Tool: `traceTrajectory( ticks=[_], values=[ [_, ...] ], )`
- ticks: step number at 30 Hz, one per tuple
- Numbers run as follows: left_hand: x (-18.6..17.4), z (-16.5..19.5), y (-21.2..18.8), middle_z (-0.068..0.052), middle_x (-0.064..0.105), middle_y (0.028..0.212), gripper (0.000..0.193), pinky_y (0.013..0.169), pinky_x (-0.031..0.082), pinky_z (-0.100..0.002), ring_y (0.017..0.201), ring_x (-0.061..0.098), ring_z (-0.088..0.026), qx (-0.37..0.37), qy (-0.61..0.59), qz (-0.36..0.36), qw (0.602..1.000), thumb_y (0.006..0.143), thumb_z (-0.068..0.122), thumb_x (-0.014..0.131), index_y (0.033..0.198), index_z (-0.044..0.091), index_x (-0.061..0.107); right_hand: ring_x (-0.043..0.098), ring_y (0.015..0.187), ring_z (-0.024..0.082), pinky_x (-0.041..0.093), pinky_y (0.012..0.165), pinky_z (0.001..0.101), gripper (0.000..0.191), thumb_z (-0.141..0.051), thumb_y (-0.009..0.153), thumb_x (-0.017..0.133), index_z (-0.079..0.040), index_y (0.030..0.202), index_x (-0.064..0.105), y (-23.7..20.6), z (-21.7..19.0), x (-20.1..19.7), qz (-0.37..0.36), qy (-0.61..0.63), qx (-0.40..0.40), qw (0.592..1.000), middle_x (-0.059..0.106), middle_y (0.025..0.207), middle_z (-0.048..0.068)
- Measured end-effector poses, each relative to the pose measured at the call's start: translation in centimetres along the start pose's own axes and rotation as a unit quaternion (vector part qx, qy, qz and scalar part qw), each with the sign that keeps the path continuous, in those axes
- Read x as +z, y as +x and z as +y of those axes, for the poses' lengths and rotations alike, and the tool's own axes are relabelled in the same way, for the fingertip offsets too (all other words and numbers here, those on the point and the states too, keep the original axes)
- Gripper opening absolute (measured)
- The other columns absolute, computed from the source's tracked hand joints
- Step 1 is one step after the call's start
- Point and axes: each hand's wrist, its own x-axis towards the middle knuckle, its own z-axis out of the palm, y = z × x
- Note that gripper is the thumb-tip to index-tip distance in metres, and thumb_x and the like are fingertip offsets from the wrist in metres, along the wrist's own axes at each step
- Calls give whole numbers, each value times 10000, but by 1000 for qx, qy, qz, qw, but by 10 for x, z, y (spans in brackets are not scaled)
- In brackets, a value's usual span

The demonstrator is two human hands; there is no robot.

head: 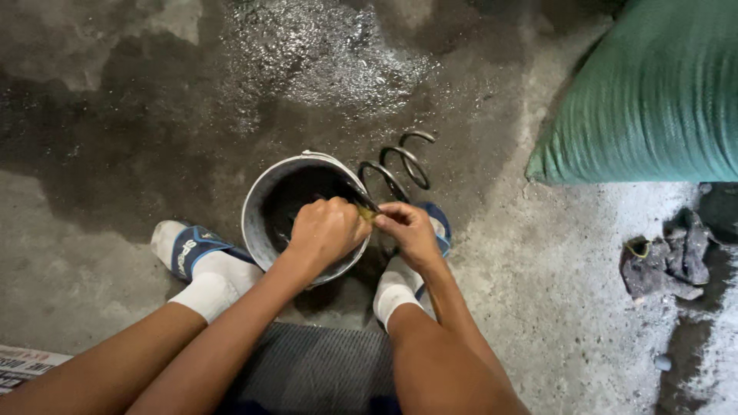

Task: The person sits on the floor and scrubs a metal coil spring with a sponge, dipping it repeatedly into a bucket of dark liquid. They rotate the spring to scrub different sections and continue working the coil along its length.

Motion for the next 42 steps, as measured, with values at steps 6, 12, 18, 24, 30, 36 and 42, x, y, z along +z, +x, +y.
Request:
traceTrajectory(
  ticks=[6,12,18,24,30,36,42],
  values=[
    [-4,2,2,-214,695,659,311,525,577,-489,562,702,-391,-33,-12,-23,999,794,294,660,638,31,719,586,720,64,475,640,236,168,-148,929,782,1,871,732,2,4,8,69,-14,7,997,702,802,-2],
    [-7,4,6,-227,703,671,338,564,586,-502,597,711,-407,-66,-21,-60,996,786,327,663,623,39,734,570,645,55,446,584,231,112,-186,855,781,-87,896,748,0,1,12,35,75,68,994,686,747,-35],
    [-1,3,4,-217,705,688,354,570,587,-500,611,719,-393,-62,0,-55,997,821,323,640,615,49,731,510,654,56,403,552,246,266,-238,935,813,-23,836,693,6,3,9,54,3,42,998,623,737,-24],
    [2,6,3,-186,692,650,368,502,568,-485,554,704,-361,-36,20,-7,999,829,346,652,583,80,715,519,625,60,392,552,228,209,-263,928,772,-74,877,699,11,7,7,16,117,66,991,621,720,-32],
    [-11,16,-5,-159,704,726,326,525,557,-467,573,698,-341,-42,-17,17,999,859,310,659,653,64,718,514,632,45,398,542,219,288,-326,997,732,-67,896,662,13,18,13,12,194,89,977,626,771,-40],
    [-34,-10,-7,-93,744,906,272,741,502,-494,806,715,-336,-89,-168,142,971,902,346,676,854,94,765,533,644,54,415,535,218,177,-241,987,721,-80,1041,673,11,24,-21,-100,263,118,952,613,823,-49],
    [-27,-36,11,-167,702,979,523,807,527,-508,915,684,-398,-174,-194,-98,960,829,609,665,912,101,757,592,753,106,494,702,267,332,-287,1026,634,-22,1221,678,12,33,-27,-115,328,137,928,711,1005,27]
  ],
)
